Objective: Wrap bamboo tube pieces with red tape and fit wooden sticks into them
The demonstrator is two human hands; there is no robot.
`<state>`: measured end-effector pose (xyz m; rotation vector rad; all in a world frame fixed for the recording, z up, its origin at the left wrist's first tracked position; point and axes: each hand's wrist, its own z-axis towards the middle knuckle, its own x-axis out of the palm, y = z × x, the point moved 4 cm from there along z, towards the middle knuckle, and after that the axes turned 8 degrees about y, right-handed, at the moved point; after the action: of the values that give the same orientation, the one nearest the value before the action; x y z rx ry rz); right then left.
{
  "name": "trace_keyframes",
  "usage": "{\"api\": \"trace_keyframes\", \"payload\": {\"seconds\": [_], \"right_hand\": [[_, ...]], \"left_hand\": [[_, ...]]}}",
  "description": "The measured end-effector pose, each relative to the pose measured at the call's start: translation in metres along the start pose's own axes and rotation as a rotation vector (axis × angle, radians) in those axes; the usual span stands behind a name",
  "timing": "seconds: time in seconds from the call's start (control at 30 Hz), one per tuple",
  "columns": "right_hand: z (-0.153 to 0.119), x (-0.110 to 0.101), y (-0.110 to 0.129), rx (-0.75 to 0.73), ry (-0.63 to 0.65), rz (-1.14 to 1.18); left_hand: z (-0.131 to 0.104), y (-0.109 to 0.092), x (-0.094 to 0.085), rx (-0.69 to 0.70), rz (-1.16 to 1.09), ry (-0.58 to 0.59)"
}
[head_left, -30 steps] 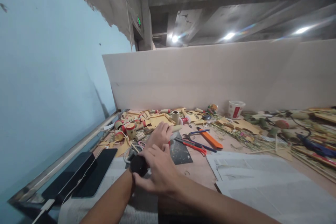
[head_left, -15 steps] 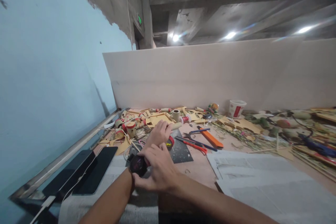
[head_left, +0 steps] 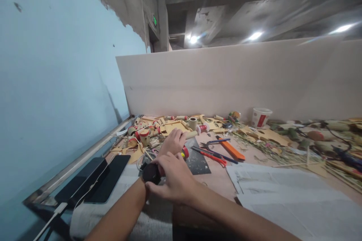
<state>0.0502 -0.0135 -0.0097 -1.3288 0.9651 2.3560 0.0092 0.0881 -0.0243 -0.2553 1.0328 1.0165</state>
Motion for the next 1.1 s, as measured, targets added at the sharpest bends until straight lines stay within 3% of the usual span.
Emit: {"api": "trace_keyframes", "payload": {"seconds": [0.13,0.37,0.53,0.67,0.77,0.83,0.9,1.0,1.1], "right_hand": [[0.001,-0.003,-0.003,0.076,0.011,0.093],[0.003,0.002,0.0,0.04,0.05,0.079],[-0.003,-0.026,-0.007,-0.062,0.139,0.193],[-0.016,-0.068,-0.046,-0.131,0.205,0.146],[-0.027,-0.083,-0.1,0.006,0.206,0.006],[-0.036,-0.083,-0.135,0.123,0.156,-0.089],[-0.043,-0.076,-0.16,0.181,0.197,-0.16],[-0.048,-0.065,-0.176,0.199,0.247,-0.222],[-0.047,-0.064,-0.177,0.257,0.235,-0.264]], "left_hand": [[0.0,0.001,0.0,-0.026,-0.002,-0.023],[0.001,0.002,0.003,-0.034,-0.077,-0.004],[0.0,0.006,0.004,-0.109,-0.143,0.01],[-0.004,0.001,-0.007,-0.093,-0.244,0.008],[-0.006,0.001,-0.014,-0.112,-0.416,-0.034],[-0.006,0.006,-0.015,-0.144,-0.561,-0.041],[-0.006,0.013,-0.012,-0.178,-0.687,-0.011],[-0.007,0.025,-0.009,-0.249,-0.832,0.052],[-0.008,0.035,-0.008,-0.309,-0.988,0.107]]}}
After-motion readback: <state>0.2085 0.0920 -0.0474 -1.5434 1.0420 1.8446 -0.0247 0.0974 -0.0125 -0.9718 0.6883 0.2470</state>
